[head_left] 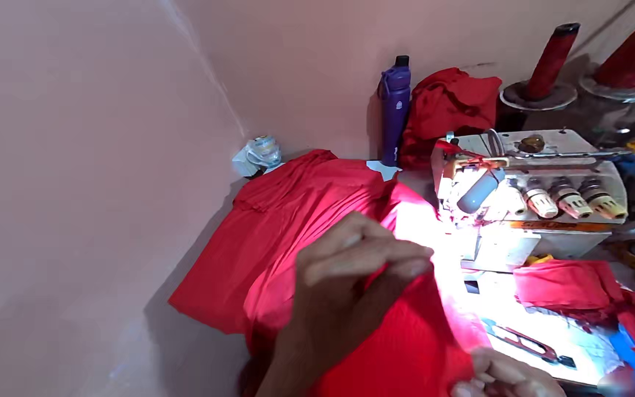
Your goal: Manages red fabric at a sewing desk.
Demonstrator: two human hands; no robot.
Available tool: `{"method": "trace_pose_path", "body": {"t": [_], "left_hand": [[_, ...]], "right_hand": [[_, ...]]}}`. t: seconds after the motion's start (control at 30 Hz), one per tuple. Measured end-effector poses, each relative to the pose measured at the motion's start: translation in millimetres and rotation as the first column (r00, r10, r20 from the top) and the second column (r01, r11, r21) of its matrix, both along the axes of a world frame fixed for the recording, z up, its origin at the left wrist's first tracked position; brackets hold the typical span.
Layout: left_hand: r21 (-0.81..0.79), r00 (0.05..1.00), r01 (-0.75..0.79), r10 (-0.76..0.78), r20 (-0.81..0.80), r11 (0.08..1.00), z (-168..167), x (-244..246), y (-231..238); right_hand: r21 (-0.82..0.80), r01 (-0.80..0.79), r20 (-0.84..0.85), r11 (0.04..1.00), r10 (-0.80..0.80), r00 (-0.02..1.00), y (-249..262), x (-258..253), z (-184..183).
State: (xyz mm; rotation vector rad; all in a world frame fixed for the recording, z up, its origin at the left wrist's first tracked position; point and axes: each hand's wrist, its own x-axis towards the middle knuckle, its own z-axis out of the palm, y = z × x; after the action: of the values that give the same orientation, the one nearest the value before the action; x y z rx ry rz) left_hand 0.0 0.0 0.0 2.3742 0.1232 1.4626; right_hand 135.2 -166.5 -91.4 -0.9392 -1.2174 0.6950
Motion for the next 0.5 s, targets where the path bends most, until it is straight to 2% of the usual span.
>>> {"method": "trace_pose_path", "body": {"t": [0.07,0.13,0.23,0.33,0.43,0.5], "left_hand": [[-0.044,1.0,0.009,-0.008,0.027,0.999,-25,42,24],[-0.106,1.0,-0.02,0.019,-0.011,0.994,-61,80,46],[-0.236,0.961,-0.223,0.173,-0.217,0.946,-101,114,59],[-0.281,0.901,-0.384,0.289,-0.325,0.88,-114,125,57],[-0.246,0.887,-0.429,0.354,-0.296,0.869,-110,123,51],[-0.201,0.907,-0.408,0.371,-0.199,0.891,-105,118,51]], "right_hand": [[-0.098,0.222,0.031,0.97,-0.22,0.975,9,6,-14],[-0.224,0.425,0.015,0.877,-0.433,0.901,24,13,-36],[-0.278,0.574,0.03,0.77,-0.591,0.806,39,28,-69],[-0.254,0.639,0.182,0.726,-0.613,0.769,42,41,-86],[-0.29,0.595,0.119,0.75,-0.588,0.8,43,41,-83],[-0.286,0.56,0.066,0.777,-0.568,0.821,43,41,-77]]}}
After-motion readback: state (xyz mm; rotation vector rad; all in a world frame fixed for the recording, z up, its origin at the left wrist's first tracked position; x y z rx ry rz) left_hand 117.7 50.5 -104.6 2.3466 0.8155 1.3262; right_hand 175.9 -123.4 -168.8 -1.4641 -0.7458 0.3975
